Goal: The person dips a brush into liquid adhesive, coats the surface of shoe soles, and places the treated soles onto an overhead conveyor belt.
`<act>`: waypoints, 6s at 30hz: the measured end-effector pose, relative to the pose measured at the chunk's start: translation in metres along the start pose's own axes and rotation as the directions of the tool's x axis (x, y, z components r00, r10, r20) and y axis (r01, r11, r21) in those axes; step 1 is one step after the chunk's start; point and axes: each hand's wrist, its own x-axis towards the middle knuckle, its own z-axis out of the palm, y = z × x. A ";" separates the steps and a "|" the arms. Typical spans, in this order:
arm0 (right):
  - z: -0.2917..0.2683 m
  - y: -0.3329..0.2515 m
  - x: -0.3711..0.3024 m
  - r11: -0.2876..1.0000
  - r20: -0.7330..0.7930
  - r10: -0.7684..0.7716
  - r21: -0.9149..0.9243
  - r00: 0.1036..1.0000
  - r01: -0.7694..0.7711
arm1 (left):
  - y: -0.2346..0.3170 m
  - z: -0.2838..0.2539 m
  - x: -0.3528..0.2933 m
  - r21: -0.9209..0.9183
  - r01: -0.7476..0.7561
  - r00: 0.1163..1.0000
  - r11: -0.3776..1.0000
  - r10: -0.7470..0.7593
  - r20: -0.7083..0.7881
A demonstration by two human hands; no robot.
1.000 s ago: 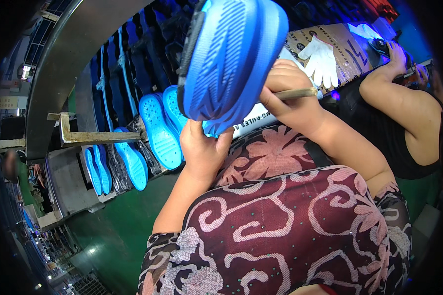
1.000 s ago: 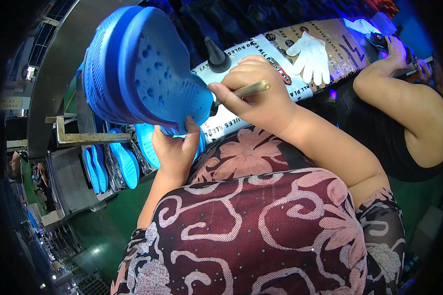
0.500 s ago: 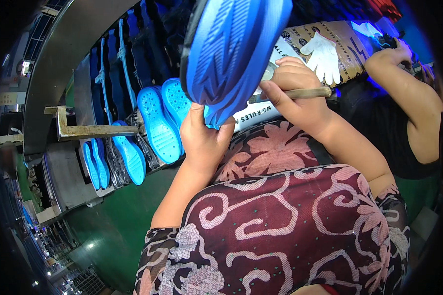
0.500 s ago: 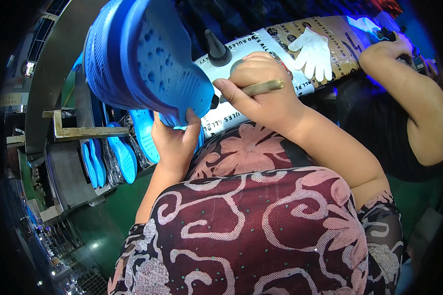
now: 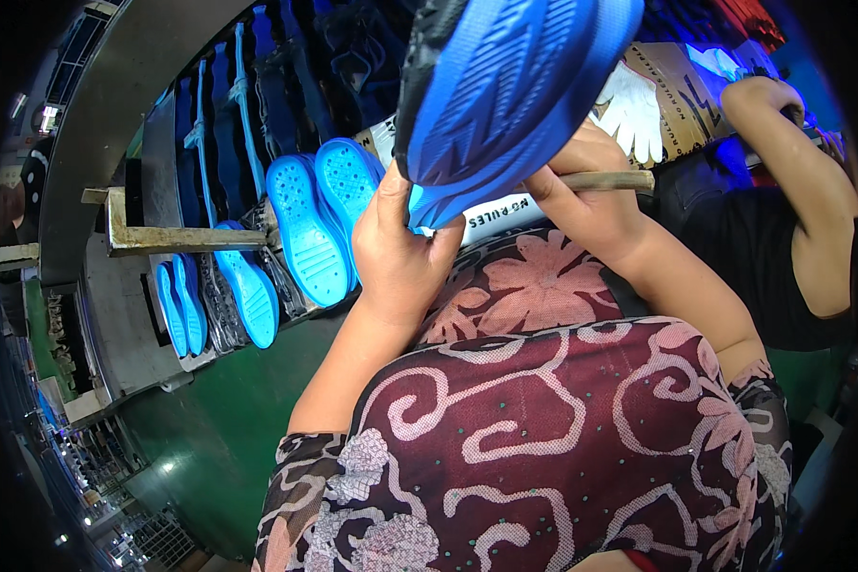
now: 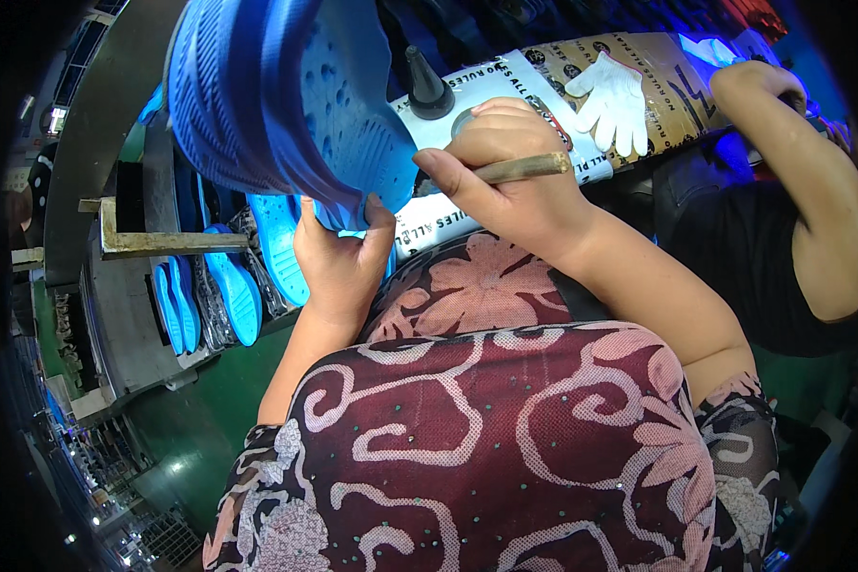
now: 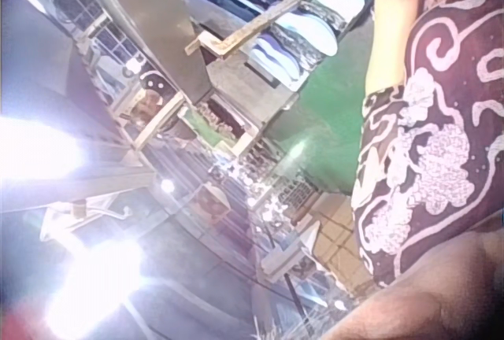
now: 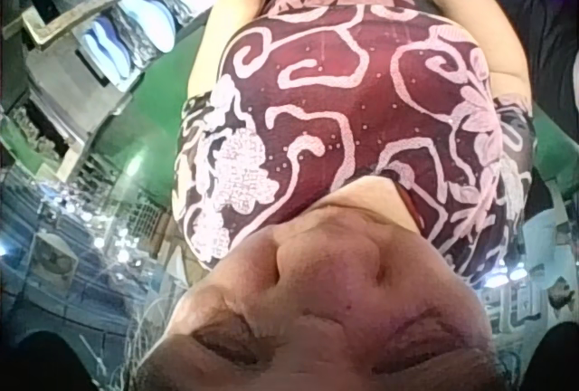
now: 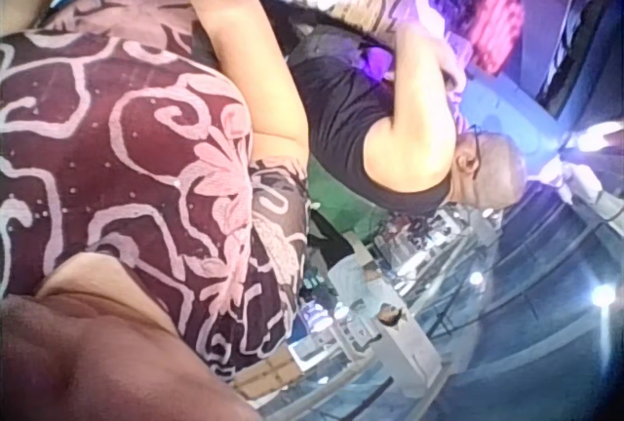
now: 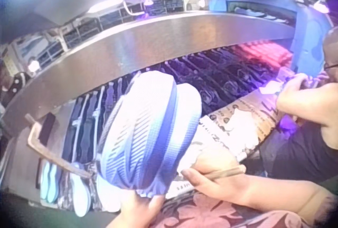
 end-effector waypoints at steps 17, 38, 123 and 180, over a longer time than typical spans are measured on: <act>0.010 -0.001 -0.004 0.985 0.006 0.142 0.102 0.990 -0.142 | 0.002 0.000 0.002 -0.040 0.027 0.999 0.999 -0.025 0.034; -0.018 0.002 0.001 0.978 -0.028 -0.041 -0.205 0.999 0.034 | 0.006 0.002 0.009 0.051 0.011 0.999 0.999 -0.013 0.035; -0.012 -0.008 -0.001 0.996 0.009 0.013 0.093 1.000 -0.014 | 0.029 -0.005 0.010 -0.436 0.465 0.875 0.770 -0.475 0.094; -0.013 -0.008 -0.003 0.999 0.009 0.017 -0.048 1.000 -0.016 | 0.020 -0.003 0.008 -0.383 0.402 0.894 0.832 -0.446 -0.030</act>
